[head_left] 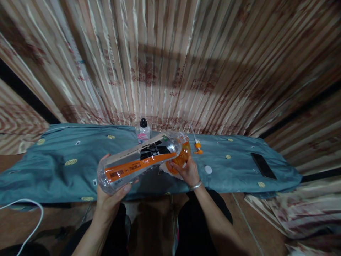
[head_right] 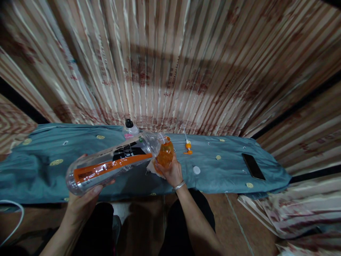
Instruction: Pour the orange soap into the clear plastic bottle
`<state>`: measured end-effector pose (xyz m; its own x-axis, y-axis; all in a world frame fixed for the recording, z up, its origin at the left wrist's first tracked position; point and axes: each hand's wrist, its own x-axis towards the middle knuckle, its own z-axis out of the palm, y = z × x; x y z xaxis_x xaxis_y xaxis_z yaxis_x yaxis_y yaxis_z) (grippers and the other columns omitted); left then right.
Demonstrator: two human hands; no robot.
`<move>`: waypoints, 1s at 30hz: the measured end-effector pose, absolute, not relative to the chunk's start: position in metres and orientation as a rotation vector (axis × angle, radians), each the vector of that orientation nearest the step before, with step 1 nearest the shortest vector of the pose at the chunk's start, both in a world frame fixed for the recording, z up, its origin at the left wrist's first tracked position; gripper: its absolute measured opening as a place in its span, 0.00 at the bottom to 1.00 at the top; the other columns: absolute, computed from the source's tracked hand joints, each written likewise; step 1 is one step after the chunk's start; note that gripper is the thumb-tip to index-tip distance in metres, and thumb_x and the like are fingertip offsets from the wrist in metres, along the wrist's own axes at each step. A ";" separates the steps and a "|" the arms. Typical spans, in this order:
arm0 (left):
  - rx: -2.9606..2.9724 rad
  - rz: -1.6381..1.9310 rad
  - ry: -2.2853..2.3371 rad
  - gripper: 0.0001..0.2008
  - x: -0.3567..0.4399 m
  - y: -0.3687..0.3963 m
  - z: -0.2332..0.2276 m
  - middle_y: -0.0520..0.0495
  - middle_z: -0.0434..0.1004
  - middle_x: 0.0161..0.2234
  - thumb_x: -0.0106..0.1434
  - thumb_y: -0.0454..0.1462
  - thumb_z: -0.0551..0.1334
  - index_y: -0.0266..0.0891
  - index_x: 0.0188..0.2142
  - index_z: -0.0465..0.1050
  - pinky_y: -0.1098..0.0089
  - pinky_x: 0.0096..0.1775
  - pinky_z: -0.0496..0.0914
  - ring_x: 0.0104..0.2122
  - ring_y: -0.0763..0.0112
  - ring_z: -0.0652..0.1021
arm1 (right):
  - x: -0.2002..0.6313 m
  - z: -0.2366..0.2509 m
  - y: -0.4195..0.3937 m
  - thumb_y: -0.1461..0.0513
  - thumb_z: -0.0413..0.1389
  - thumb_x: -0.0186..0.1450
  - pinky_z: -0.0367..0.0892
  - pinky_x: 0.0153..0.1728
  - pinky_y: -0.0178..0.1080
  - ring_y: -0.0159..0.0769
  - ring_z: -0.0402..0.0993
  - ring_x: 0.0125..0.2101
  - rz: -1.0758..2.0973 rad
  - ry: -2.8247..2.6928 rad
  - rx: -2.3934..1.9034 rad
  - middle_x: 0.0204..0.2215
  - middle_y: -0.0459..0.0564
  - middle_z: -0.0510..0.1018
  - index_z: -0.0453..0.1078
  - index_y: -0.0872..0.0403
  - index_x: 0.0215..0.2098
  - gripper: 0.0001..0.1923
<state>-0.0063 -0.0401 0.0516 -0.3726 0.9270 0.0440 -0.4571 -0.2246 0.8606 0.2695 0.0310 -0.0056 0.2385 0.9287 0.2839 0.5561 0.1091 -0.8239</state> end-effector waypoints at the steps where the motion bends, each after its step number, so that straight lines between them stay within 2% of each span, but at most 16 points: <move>1: 0.713 1.778 0.967 0.53 -0.006 -0.040 0.052 0.51 0.88 0.54 0.41 0.41 0.92 0.59 0.67 0.80 0.61 0.35 0.89 0.41 0.54 0.90 | 0.269 -0.006 0.031 0.37 0.74 0.58 0.87 0.48 0.56 0.62 0.93 0.48 0.500 -1.437 -1.563 0.47 0.59 0.94 0.77 0.48 0.55 0.37; 7: 0.719 1.777 0.946 0.53 -0.004 -0.039 0.054 0.52 0.87 0.55 0.41 0.40 0.92 0.58 0.66 0.80 0.62 0.35 0.89 0.43 0.53 0.90 | 0.269 -0.006 0.030 0.40 0.78 0.56 0.89 0.45 0.58 0.64 0.93 0.46 0.517 -1.406 -1.596 0.45 0.60 0.93 0.75 0.50 0.57 0.40; 10: 0.729 1.778 0.947 0.52 -0.003 -0.039 0.056 0.52 0.88 0.55 0.42 0.39 0.92 0.57 0.67 0.79 0.61 0.36 0.90 0.41 0.54 0.90 | 0.268 -0.007 0.030 0.46 0.79 0.56 0.89 0.44 0.59 0.63 0.93 0.44 0.533 -1.395 -1.601 0.43 0.57 0.92 0.74 0.48 0.55 0.35; 12: 0.724 1.788 0.931 0.52 -0.001 -0.039 0.057 0.52 0.88 0.54 0.42 0.38 0.92 0.56 0.66 0.80 0.64 0.34 0.89 0.41 0.56 0.91 | 0.266 -0.006 0.031 0.48 0.78 0.57 0.89 0.44 0.58 0.62 0.93 0.44 0.526 -1.382 -1.599 0.42 0.56 0.92 0.74 0.48 0.53 0.32; 15: 0.716 1.790 0.913 0.51 0.001 -0.040 0.058 0.52 0.88 0.55 0.43 0.38 0.92 0.57 0.66 0.80 0.68 0.34 0.88 0.41 0.59 0.91 | 0.265 -0.005 0.031 0.46 0.77 0.57 0.89 0.45 0.55 0.61 0.93 0.45 0.501 -1.357 -1.594 0.43 0.57 0.93 0.74 0.48 0.52 0.32; 21: 0.696 1.785 0.911 0.53 0.007 -0.039 0.057 0.49 0.88 0.54 0.42 0.39 0.93 0.54 0.67 0.79 0.63 0.37 0.90 0.42 0.57 0.91 | 0.275 -0.003 0.032 0.44 0.76 0.56 0.86 0.42 0.49 0.57 0.94 0.42 0.481 -1.336 -1.658 0.42 0.56 0.93 0.75 0.49 0.54 0.35; 27: 0.669 1.805 0.897 0.52 0.011 -0.037 0.061 0.49 0.88 0.54 0.40 0.38 0.93 0.54 0.65 0.80 0.68 0.34 0.89 0.41 0.59 0.91 | 0.281 -0.003 0.034 0.38 0.74 0.58 0.86 0.47 0.51 0.60 0.93 0.48 0.425 -1.359 -1.689 0.47 0.61 0.93 0.75 0.50 0.58 0.39; 30: 0.680 1.803 0.912 0.53 0.012 -0.036 0.061 0.48 0.88 0.54 0.40 0.39 0.93 0.53 0.65 0.80 0.67 0.34 0.89 0.41 0.58 0.91 | 0.281 -0.005 0.034 0.35 0.72 0.59 0.86 0.45 0.52 0.61 0.93 0.45 0.419 -1.370 -1.712 0.45 0.62 0.93 0.75 0.53 0.60 0.43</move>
<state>0.0118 -0.0361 0.0606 -0.3767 0.9249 0.0510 -0.5068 -0.2519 0.8244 0.2815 0.0339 -0.0046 0.3353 0.9078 0.2520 0.6117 -0.0064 -0.7910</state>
